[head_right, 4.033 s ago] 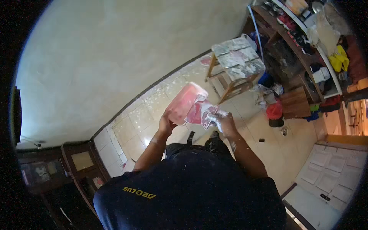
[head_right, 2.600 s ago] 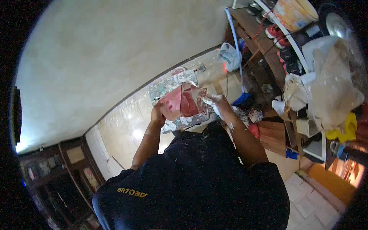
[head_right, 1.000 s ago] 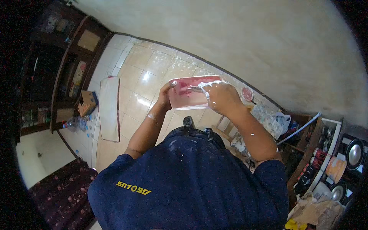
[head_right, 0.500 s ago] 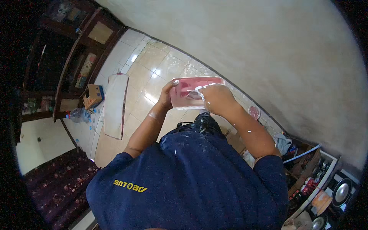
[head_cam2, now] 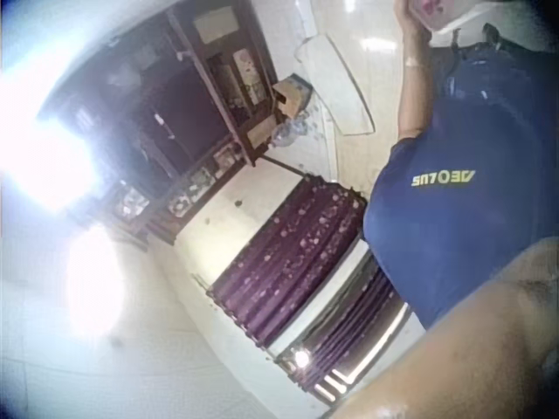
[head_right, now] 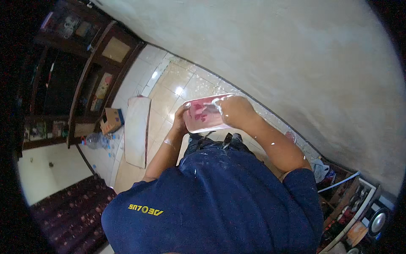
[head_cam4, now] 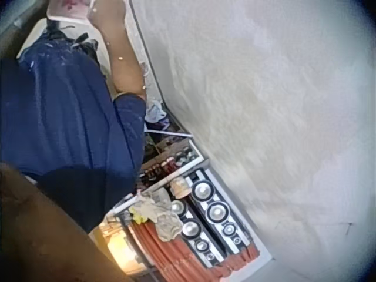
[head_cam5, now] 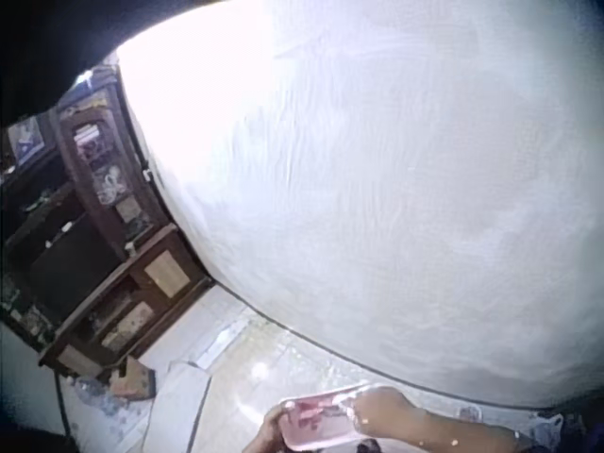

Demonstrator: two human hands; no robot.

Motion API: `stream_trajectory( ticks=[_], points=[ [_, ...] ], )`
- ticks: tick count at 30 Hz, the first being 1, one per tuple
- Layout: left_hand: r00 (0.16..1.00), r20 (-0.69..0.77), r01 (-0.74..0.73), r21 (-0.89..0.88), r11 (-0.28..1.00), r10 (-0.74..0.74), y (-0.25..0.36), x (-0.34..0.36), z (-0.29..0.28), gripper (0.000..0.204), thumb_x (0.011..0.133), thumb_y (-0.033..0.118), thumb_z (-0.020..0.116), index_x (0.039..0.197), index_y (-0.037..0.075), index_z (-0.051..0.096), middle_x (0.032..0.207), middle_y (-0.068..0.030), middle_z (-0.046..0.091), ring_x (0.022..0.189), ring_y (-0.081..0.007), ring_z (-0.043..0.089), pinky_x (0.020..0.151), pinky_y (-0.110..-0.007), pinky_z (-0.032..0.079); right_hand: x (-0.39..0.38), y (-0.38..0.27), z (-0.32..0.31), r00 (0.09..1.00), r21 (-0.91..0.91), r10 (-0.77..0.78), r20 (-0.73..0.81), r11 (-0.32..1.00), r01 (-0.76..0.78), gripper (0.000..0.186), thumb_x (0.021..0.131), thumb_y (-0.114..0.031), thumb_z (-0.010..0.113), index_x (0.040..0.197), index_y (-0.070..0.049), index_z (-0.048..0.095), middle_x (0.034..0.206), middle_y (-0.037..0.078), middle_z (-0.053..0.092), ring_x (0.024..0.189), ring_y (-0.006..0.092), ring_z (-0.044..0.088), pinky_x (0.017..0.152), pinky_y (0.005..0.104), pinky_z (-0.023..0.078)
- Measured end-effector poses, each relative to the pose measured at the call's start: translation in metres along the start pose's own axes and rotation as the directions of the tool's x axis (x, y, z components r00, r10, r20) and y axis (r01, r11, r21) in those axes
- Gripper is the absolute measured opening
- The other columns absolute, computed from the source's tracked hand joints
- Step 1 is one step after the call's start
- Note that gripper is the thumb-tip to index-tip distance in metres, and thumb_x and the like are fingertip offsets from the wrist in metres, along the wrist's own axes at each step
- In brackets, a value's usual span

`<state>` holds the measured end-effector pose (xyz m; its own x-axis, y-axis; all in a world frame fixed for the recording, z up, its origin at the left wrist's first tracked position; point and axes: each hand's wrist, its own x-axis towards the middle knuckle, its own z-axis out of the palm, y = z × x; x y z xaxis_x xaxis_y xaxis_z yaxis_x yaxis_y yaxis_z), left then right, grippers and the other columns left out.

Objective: The person applies and smooths plaster onto a wall using a putty knife.

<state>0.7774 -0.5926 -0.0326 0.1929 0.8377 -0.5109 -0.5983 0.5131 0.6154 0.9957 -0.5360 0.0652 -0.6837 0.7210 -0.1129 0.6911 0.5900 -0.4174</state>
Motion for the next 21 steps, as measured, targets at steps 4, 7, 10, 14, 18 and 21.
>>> stream_trajectory(
  ticks=[4, 7, 10, 14, 18, 21],
  points=[
    [0.998, -0.008, 0.066, 0.062, 0.996, -0.065, 0.03, 0.026, -0.058, 0.051, 0.074, 0.037, 0.054, 0.111, 0.001, 0.05, 0.106, -0.0175, 0.056, 0.093, -0.0302, 0.057, 0.079, -0.044, 0.048, 0.044, -0.031, 0.042, 0.982, 0.026, -0.05, 0.18, 0.999, 0.046, 0.028, 0.072, -0.008, 0.05, 0.097, -0.007, 0.062, 0.083, 0.016, 0.064, 0.08, 0.0311, 0.062, 0.07, 0.0412, 0.049],
    [0.995, 0.018, 0.097, 0.094, 0.991, -0.1, 0.063, 0.033, -0.104, 0.049, 0.076, 0.035, 0.055, 0.11, 0.0, 0.051, 0.103, -0.0174, 0.057, 0.091, -0.0302, 0.057, 0.08, -0.043, 0.048, 0.082, -0.065, 0.035, 0.984, 0.123, 0.164, 0.066, 0.977, -0.171, 0.03, 0.07, -0.01, 0.053, 0.097, -0.009, 0.063, 0.086, 0.015, 0.064, 0.082, 0.0315, 0.061, 0.071, 0.0417, 0.048],
    [0.989, 0.075, 0.124, 0.033, 0.992, -0.126, 0.093, 0.048, -0.142, 0.044, 0.079, 0.031, 0.053, 0.11, -0.001, 0.051, 0.101, -0.0168, 0.058, 0.089, -0.0291, 0.058, 0.081, -0.041, 0.048, 0.119, -0.09, 0.052, 0.981, 0.063, 0.184, -0.057, 0.982, -0.18, 0.03, 0.069, -0.01, 0.053, 0.098, -0.008, 0.063, 0.084, 0.017, 0.063, 0.08, 0.0323, 0.061, 0.071, 0.0419, 0.049],
    [0.965, 0.19, 0.137, 0.221, 0.966, -0.18, 0.133, 0.077, -0.171, 0.043, 0.079, 0.031, 0.054, 0.108, -0.001, 0.053, 0.099, -0.0149, 0.059, 0.088, -0.0268, 0.059, 0.081, -0.04, 0.048, 0.154, -0.11, 0.08, 0.955, 0.057, 0.275, 0.109, 0.958, -0.282, 0.024, 0.074, -0.01, 0.05, 0.095, -0.01, 0.062, 0.083, 0.015, 0.064, 0.079, 0.03, 0.062, 0.069, 0.042, 0.049],
    [0.97, 0.165, 0.117, 0.332, 0.936, -0.18, 0.149, 0.088, -0.192, 0.046, 0.079, 0.033, 0.056, 0.109, -0.002, 0.052, 0.102, -0.0148, 0.058, 0.09, -0.0269, 0.058, 0.082, -0.039, 0.047, 0.147, -0.105, 0.069, 0.826, 0.351, 0.489, -0.28, 0.853, -0.386, 0.028, 0.083, -0.021, 0.053, 0.103, -0.004, 0.062, 0.092, 0.021, 0.063, 0.081, 0.0348, 0.061, 0.071, 0.0388, 0.048],
    [0.98, 0.15, 0.104, 0.169, 0.98, -0.13, 0.145, 0.096, -0.2, 0.053, 0.079, 0.036, 0.053, 0.117, -0.001, 0.047, 0.108, -0.0157, 0.056, 0.097, -0.0287, 0.056, 0.087, -0.04, 0.045, 0.129, -0.084, 0.087, 0.643, 0.748, 0.749, -0.158, 0.516, -0.417, 0.026, 0.084, -0.008, 0.058, 0.108, 0.003, 0.057, 0.098, 0.012, 0.064, 0.088, 0.0122, 0.058, 0.079, 0.0265, 0.046]
  ],
)
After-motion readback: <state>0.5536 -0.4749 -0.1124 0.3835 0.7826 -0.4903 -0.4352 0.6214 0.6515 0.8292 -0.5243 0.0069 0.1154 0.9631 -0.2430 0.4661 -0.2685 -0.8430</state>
